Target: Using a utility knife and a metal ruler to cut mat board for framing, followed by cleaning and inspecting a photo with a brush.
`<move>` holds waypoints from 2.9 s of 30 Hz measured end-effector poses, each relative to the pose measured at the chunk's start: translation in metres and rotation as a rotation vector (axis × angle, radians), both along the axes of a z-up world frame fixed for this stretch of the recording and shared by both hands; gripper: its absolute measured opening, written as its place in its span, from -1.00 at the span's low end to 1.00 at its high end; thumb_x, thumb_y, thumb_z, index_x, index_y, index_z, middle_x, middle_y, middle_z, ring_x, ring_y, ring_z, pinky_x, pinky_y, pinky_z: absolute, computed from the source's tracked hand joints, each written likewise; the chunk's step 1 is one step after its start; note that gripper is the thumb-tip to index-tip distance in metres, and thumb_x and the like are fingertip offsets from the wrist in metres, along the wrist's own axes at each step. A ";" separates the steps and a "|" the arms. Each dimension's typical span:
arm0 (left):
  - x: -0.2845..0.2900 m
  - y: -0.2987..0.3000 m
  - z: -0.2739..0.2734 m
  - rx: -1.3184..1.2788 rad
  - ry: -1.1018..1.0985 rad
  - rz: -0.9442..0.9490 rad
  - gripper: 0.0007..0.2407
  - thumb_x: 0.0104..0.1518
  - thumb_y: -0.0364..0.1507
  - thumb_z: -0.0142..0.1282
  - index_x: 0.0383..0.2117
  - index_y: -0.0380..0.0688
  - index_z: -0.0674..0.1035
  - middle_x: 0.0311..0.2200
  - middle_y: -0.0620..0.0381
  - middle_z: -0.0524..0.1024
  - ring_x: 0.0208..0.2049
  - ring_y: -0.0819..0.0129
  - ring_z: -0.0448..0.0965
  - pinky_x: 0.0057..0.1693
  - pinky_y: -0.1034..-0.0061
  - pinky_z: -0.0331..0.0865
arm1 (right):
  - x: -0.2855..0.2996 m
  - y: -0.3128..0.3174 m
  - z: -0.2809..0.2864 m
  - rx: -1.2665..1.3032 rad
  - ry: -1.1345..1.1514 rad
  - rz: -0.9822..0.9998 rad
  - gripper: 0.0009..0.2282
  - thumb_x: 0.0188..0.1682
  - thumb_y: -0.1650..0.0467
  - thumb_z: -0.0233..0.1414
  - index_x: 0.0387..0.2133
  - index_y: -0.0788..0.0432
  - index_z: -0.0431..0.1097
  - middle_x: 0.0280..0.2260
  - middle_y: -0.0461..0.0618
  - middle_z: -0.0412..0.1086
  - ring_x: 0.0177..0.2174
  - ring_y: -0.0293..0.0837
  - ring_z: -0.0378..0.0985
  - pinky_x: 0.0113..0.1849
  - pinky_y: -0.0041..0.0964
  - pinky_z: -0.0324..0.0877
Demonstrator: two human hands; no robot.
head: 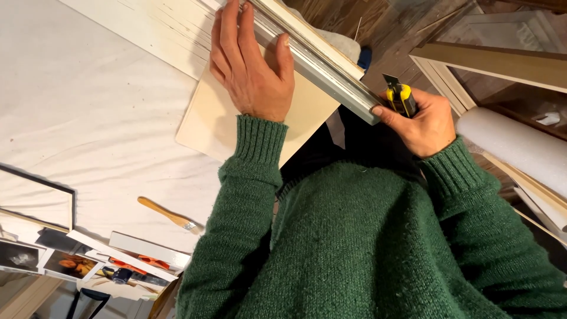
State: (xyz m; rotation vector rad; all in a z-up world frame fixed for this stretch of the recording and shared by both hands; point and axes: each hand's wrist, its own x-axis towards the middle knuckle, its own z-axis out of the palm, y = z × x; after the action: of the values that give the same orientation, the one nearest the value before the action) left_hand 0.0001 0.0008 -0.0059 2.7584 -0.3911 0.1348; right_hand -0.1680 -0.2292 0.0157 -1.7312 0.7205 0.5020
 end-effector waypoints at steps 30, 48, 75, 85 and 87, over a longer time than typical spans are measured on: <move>0.003 0.008 0.015 -0.032 0.087 -0.137 -0.38 0.27 -0.07 0.35 0.28 -0.15 0.32 0.42 0.10 0.04 0.40 0.08 0.04 0.41 0.06 0.00 | 0.051 0.003 0.085 -0.540 -0.180 0.566 -0.51 0.01 0.38 0.21 0.25 0.05 0.36 -0.46 0.06 0.39 -0.54 0.08 0.49 -0.46 -0.04 0.44; 0.004 0.019 0.024 -0.028 0.223 -0.228 -0.12 0.02 -0.05 0.56 0.33 -0.18 0.18 0.42 0.10 -0.08 0.45 0.02 -0.08 0.46 0.04 -0.06 | 0.053 0.001 0.088 -0.539 -0.196 0.555 -0.51 0.00 0.39 0.22 0.25 0.07 0.36 -0.45 0.06 0.40 -0.53 0.08 0.49 -0.45 -0.05 0.45; 0.006 0.019 0.023 0.018 0.233 -0.225 0.02 -0.13 0.14 0.54 0.36 -0.21 0.22 0.45 0.05 -0.02 0.49 0.00 -0.05 0.45 0.03 -0.05 | 0.078 -0.004 0.092 -0.563 -0.141 0.783 -0.53 0.02 0.31 0.12 0.25 0.01 0.33 -0.44 0.02 0.47 -0.58 0.07 0.53 -0.52 -0.04 0.48; 0.005 0.018 0.023 0.016 0.192 -0.236 -0.01 -0.09 0.14 0.53 0.33 -0.26 0.22 0.44 0.04 -0.05 0.47 0.02 -0.10 0.46 0.00 -0.08 | 0.077 -0.001 0.095 -0.580 -0.069 0.785 -0.55 0.03 0.31 0.12 0.23 0.02 0.33 -0.49 0.02 0.45 -0.64 0.06 0.50 -0.54 -0.05 0.47; 0.005 0.020 0.021 0.034 0.185 -0.229 -0.01 -0.09 0.15 0.51 0.34 -0.25 0.23 0.45 0.03 -0.04 0.49 0.00 -0.09 0.47 -0.04 -0.07 | 0.078 -0.001 0.095 -0.569 -0.086 0.784 -0.55 0.03 0.31 0.12 0.23 0.03 0.33 -0.49 0.02 0.45 -0.65 0.05 0.50 -0.55 -0.05 0.46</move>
State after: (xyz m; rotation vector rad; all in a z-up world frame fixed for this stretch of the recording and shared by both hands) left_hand 0.0048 0.0205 0.0156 2.7052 -0.6576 -0.1842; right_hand -0.0903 -0.2304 0.1106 -2.5559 0.0778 0.7901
